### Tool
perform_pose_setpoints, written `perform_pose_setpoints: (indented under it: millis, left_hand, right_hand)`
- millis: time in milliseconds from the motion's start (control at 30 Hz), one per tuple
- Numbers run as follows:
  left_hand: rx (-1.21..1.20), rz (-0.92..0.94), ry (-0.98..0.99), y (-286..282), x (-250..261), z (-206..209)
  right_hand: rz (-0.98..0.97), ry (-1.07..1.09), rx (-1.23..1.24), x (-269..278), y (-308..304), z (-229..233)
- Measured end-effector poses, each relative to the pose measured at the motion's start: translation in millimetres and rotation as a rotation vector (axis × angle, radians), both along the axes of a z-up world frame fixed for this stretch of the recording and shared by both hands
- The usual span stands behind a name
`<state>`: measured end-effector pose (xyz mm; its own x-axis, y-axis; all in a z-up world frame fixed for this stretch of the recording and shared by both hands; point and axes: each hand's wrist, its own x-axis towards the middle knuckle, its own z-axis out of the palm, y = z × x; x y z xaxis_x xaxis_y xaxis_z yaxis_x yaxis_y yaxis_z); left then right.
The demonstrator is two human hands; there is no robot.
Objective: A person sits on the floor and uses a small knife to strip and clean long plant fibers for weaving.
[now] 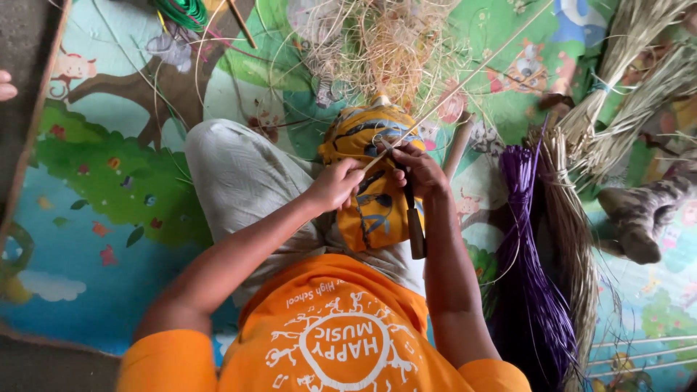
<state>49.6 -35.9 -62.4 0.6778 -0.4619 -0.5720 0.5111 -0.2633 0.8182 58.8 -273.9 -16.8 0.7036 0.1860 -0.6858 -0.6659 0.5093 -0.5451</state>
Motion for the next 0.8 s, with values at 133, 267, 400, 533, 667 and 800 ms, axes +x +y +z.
perform_pose_setpoints:
  millis: [133, 267, 400, 533, 667, 800]
  left_hand:
    - [0.046, 0.180, -0.120, -60, 14, -51]
    - [0.052, 0.236, -0.127, -68, 20, -44]
    - [-0.056, 0.299, -0.054, -45, 4, -32]
    - [-0.100, 0.295, -0.054, -7, -17, -13]
    - [-0.168, 0.306, -0.024, 38, -33, 24]
    - [-0.097, 0.274, -0.009, 95, -60, 55]
  right_hand:
    - [-0.004, -0.037, -0.007, -7, -9, -27]
    - [-0.010, -0.046, -0.021, -8, -20, -48]
    - [-0.013, -0.034, -0.005, -7, -14, -32]
    - [-0.004, -0.027, -0.009, -6, -12, -28]
    - [-0.009, -0.020, -0.008, 0, -11, -18]
    - [-0.004, 0.020, -0.009, 1, -7, -6]
